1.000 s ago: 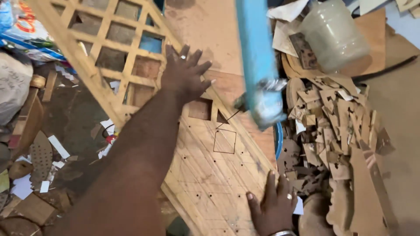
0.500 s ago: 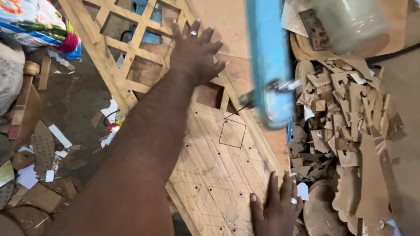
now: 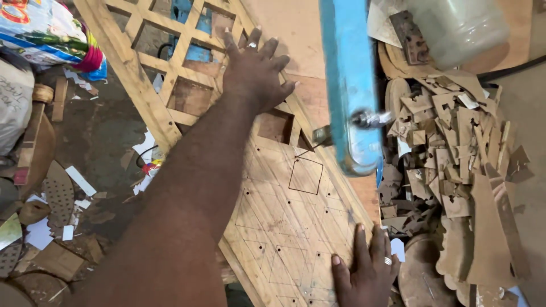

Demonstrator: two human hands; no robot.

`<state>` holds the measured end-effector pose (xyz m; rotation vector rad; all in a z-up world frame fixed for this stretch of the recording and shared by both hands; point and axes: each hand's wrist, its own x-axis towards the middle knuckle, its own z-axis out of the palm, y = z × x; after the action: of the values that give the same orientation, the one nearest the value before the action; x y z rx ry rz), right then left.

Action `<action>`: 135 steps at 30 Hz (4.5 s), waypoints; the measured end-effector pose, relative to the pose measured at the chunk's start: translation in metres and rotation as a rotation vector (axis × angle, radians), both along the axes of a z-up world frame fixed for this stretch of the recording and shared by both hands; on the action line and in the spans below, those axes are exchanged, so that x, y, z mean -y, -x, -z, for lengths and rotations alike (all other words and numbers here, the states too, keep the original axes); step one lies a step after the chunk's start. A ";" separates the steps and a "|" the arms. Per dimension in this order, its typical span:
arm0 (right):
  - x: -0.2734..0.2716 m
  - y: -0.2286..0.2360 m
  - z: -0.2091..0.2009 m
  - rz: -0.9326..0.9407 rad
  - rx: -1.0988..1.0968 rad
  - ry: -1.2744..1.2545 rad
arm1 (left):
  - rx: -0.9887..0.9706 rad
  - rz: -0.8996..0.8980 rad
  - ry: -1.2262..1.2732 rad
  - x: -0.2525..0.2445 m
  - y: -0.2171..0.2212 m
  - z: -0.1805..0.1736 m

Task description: Cutting intricate patterns into a piece of plywood using a scroll saw machine.

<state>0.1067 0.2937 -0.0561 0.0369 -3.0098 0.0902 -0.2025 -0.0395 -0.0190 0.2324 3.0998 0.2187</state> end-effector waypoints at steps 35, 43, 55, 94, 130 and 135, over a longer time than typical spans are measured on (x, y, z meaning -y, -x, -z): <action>-0.010 0.044 -0.036 -0.177 -0.051 0.057 | 0.088 -0.146 -0.011 0.009 -0.027 -0.019; -0.013 0.047 -0.033 -0.171 -0.036 0.074 | 0.091 -0.167 -0.037 0.010 -0.024 -0.016; -0.011 0.050 -0.033 -0.177 -0.045 0.071 | 0.075 -0.152 -0.054 0.013 -0.020 -0.014; -0.025 0.062 -0.035 -0.202 -0.010 0.061 | 0.164 -0.193 0.032 0.011 -0.028 -0.012; -0.016 0.068 -0.039 -0.233 -0.025 0.081 | 0.074 -0.206 -0.064 0.014 -0.015 -0.010; -0.014 0.068 -0.040 -0.236 -0.029 0.074 | 0.050 -0.203 -0.069 0.014 -0.010 -0.008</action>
<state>0.0386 0.3077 -0.0163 0.3821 -2.9572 0.2221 -0.1921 -0.0530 -0.0108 -0.0862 3.0666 0.3301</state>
